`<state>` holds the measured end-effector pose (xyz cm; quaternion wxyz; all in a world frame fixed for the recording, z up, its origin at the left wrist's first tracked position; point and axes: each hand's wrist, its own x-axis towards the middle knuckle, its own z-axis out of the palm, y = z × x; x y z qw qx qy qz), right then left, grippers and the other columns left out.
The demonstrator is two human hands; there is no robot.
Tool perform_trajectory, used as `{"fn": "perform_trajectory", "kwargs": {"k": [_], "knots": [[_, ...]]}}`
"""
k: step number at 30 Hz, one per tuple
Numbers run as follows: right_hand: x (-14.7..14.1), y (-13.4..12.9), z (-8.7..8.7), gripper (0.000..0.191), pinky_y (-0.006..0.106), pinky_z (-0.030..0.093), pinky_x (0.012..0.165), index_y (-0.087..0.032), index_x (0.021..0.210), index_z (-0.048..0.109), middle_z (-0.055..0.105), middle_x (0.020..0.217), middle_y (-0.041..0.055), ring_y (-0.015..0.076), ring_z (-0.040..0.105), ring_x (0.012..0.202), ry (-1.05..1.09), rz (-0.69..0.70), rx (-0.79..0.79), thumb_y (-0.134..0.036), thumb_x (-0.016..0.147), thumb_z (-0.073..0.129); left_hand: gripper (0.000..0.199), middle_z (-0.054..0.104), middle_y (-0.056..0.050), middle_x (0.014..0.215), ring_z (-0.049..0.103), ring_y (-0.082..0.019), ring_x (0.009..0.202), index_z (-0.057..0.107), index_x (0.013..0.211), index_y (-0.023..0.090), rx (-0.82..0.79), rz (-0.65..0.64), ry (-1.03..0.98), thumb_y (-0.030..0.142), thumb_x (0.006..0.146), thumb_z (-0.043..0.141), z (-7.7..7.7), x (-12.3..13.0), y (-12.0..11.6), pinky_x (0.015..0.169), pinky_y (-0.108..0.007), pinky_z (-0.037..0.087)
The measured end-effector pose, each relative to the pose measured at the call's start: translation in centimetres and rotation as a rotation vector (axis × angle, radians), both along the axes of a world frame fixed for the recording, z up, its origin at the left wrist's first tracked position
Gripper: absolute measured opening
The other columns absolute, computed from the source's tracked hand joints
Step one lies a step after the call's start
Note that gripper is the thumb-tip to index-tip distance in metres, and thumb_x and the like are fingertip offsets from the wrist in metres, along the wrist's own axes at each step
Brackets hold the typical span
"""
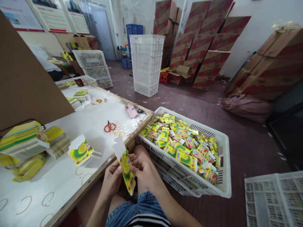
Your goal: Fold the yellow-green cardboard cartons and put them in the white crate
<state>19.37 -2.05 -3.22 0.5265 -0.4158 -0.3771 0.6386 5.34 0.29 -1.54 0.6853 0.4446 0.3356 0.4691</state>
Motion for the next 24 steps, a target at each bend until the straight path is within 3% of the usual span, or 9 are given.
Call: {"fn": "perform_trajectory", "kwargs": {"k": [3, 6, 10, 12, 15, 19, 22, 24], "knots": [[0.1, -0.2, 0.0, 0.052, 0.028, 0.045, 0.064, -0.016, 0.09, 0.07, 0.067, 0.08, 0.0044, 0.0165, 0.058, 0.068, -0.125, 0.024, 0.063, -0.059, 0.062, 0.079, 0.044, 0.075, -0.015, 0.102, 0.066, -0.033, 0.105, 0.072, 0.104, 0.013, -0.048, 0.04, -0.007, 0.044, 0.074, 0.071, 0.0, 0.2, 0.1, 0.089, -0.043, 0.052], [0.5, -0.3, 0.6, 0.038, 0.028, 0.043, 0.062, -0.017, 0.09, 0.071, 0.067, 0.08, 0.0039, 0.0156, 0.054, 0.066, -0.342, -0.006, 0.136, -0.05, 0.072, 0.075, 0.046, 0.075, -0.015, 0.103, 0.067, -0.033, 0.104, 0.071, 0.107, 0.013, -0.07, 0.003, -0.046, 0.043, 0.073, 0.071, 0.2, 0.3, 0.1, 0.089, -0.042, 0.052], [1.2, -0.3, 1.9, 0.015, 0.035, 0.047, 0.074, -0.02, 0.091, 0.069, 0.067, 0.089, 0.0067, 0.0209, 0.057, 0.079, -0.723, -0.317, 0.319, -0.033, 0.082, 0.066, 0.052, 0.076, -0.013, 0.101, 0.068, -0.033, 0.102, 0.072, 0.105, 0.013, -0.188, 0.006, -0.105, 0.053, 0.074, 0.063, 0.9, 0.3, -0.3, 0.087, -0.042, 0.054], [1.4, -0.2, 2.5, 0.03, 0.042, 0.047, 0.087, -0.022, 0.113, 0.064, 0.065, 0.113, 0.011, 0.0264, 0.056, 0.102, -0.814, -0.382, 0.481, -0.028, 0.083, 0.065, 0.051, 0.077, -0.011, 0.093, 0.069, -0.032, 0.099, 0.073, 0.101, 0.014, -0.28, 0.011, -0.077, 0.055, 0.073, 0.06, 1.0, 0.2, -0.4, 0.084, -0.041, 0.055], [1.4, -0.1, 3.1, 0.058, 0.046, 0.044, 0.098, -0.027, 0.137, 0.046, 0.056, 0.133, 0.0096, 0.0276, 0.049, 0.119, -0.842, -0.196, 0.642, -0.02, 0.083, 0.064, 0.05, 0.077, -0.008, 0.084, 0.07, -0.03, 0.093, 0.073, 0.097, 0.014, -0.384, 0.005, 0.019, 0.056, 0.073, 0.061, 0.5, -0.1, -0.5, 0.08, -0.039, 0.056], [1.3, -0.1, 3.2, 0.046, 0.042, 0.047, 0.092, -0.027, 0.126, 0.054, 0.063, 0.115, 0.0072, 0.0253, 0.055, 0.105, -0.805, -0.115, 0.583, -0.016, 0.082, 0.063, 0.056, 0.077, -0.008, 0.081, 0.071, -0.028, 0.085, 0.071, 0.101, 0.014, -0.377, -0.029, 0.091, 0.062, 0.073, 0.061, -0.3, -0.7, -0.5, 0.072, -0.036, 0.056], [1.5, -0.2, 3.2, 0.03, 0.032, 0.05, 0.071, -0.024, 0.11, 0.059, 0.061, 0.096, 0.0045, 0.0194, 0.057, 0.081, -0.625, -0.092, 0.462, -0.024, 0.081, 0.066, 0.06, 0.076, -0.01, 0.079, 0.071, -0.027, 0.081, 0.073, 0.099, 0.012, -0.373, -0.176, 0.076, 0.066, 0.076, 0.056, 0.2, -0.7, -0.7, 0.064, -0.033, 0.054], [1.6, -0.1, 3.2, 0.021, 0.026, 0.045, 0.055, -0.022, 0.098, 0.058, 0.055, 0.08, 0.0002, 0.0142, 0.051, 0.063, -0.431, -0.081, 0.345, -0.034, 0.082, 0.064, 0.056, 0.076, -0.011, 0.079, 0.07, -0.027, 0.08, 0.074, 0.095, 0.012, -0.298, -0.273, 0.068, 0.063, 0.078, 0.057, 0.9, -0.4, -0.9, 0.062, -0.031, 0.053]]}}
